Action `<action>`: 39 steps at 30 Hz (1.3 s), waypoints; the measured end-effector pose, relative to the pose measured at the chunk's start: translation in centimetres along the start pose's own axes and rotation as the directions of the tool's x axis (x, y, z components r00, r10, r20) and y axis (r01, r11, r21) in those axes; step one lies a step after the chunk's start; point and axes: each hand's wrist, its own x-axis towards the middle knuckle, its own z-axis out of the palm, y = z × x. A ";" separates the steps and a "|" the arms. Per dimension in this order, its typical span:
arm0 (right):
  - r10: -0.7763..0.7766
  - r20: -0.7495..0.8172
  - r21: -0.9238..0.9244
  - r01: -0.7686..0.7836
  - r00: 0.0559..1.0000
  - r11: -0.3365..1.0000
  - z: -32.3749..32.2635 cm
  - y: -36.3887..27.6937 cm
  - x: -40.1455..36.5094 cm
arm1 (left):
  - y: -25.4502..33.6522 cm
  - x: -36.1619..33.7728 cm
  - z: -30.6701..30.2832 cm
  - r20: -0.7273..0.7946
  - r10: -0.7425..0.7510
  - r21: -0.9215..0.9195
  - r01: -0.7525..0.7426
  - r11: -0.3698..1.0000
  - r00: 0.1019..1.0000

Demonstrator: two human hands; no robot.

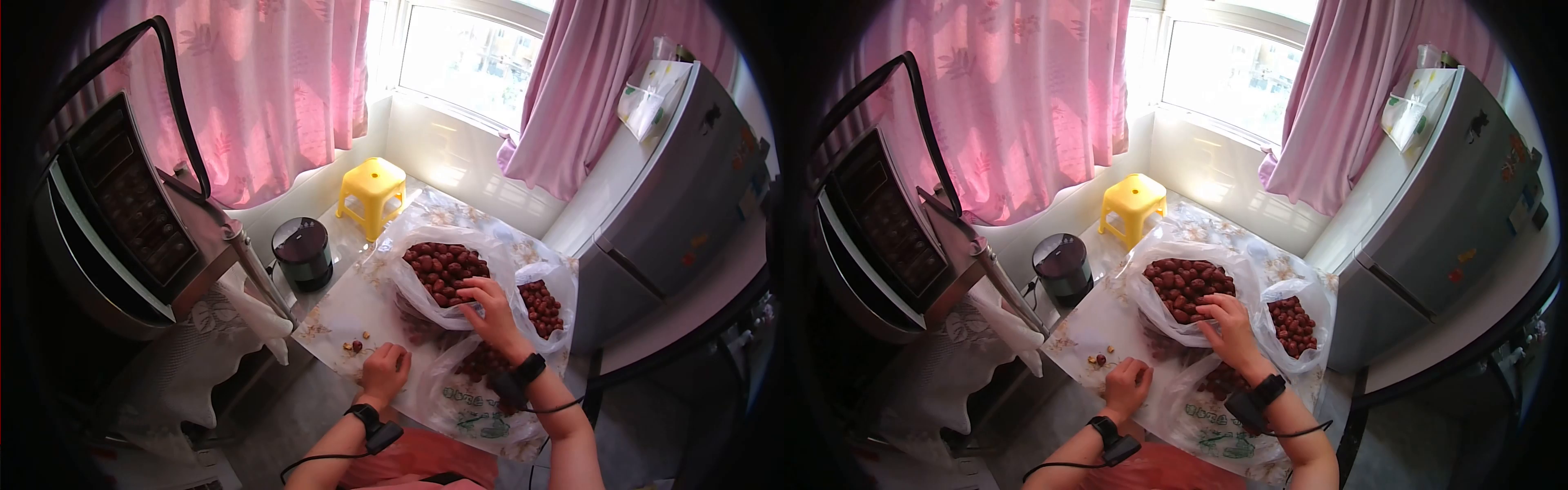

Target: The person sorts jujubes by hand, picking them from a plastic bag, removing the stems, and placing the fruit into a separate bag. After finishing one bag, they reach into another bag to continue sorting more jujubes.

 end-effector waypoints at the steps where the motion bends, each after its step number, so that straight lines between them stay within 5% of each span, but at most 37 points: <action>1: 0.010 -0.035 0.010 -0.009 0.999 1.000 -1.1 -0.9 -0.9 | -0.1 0.0 0.1 -0.001 -0.003 0.002 0.003 1.000 1.000; 3: 0.023 -0.072 0.015 -0.022 0.997 1.000 -3.1 -2.2 -3.4 | -0.3 0.0 0.3 -0.021 0.022 0.007 -0.021 1.000 1.000; 10: 0.429 -0.183 0.127 -0.411 0.885 0.903 -8.6 -2.2 -17.1 | -0.2 -0.1 0.3 -0.043 0.053 0.025 -0.052 0.998 0.998; 12: 0.688 -0.248 0.514 -0.509 0.682 0.690 -9.4 -1.6 -21.1 | 0.0 -0.1 0.3 -0.029 0.035 0.025 -0.035 0.999 0.999; 13: 0.691 -0.253 0.519 -0.508 0.677 0.688 -9.9 -1.5 -22.6 | 0.1 -0.2 0.3 -0.020 0.014 0.025 -0.013 1.000 1.000; 15: 0.797 -0.304 0.628 -0.519 0.522 0.580 -10.6 -1.7 -25.0 | 0.0 -0.2 0.4 -0.015 0.009 0.020 -0.009 1.000 1.000; 23: 0.794 -0.333 0.728 -0.396 0.509 0.559 -9.5 -4.9 -26.1 | -0.6 -0.2 0.5 0.019 -0.027 -0.059 0.028 0.998 0.999; 25: 0.711 -0.318 0.771 -0.266 0.627 0.579 -9.8 -6.2 -24.9 | 1.8 0.4 0.4 0.023 -0.050 -0.110 0.052 0.993 0.998; 27: 0.711 -0.240 0.813 -0.263 0.661 0.519 -9.7 -6.8 -24.3 | 6.7 0.1 0.2 -0.014 0.074 -0.222 -0.075 0.972 0.997; 31: 0.683 0.030 0.878 -0.345 0.730 0.330 -7.8 -6.5 -24.2 | 12.8 -1.8 3.0 0.292 0.320 -0.382 -0.197 0.903 0.901; 34: 0.727 0.050 0.862 -0.398 0.685 0.315 -5.1 -4.0 -25.8 | 13.0 -4.2 6.1 0.412 0.377 -0.393 -0.212 0.895 0.829; 37: 0.734 0.062 0.895 -0.363 0.676 0.259 -2.9 -1.4 -28.4 | 12.8 -5.3 7.9 0.378 0.360 -0.258 -0.276 0.926 0.853; 39: 0.742 0.065 0.914 -0.339 0.667 0.224 -2.8 -1.1 -29.5 | 12.5 -5.6 8.4 0.209 0.313 -0.035 -0.313 0.949 0.926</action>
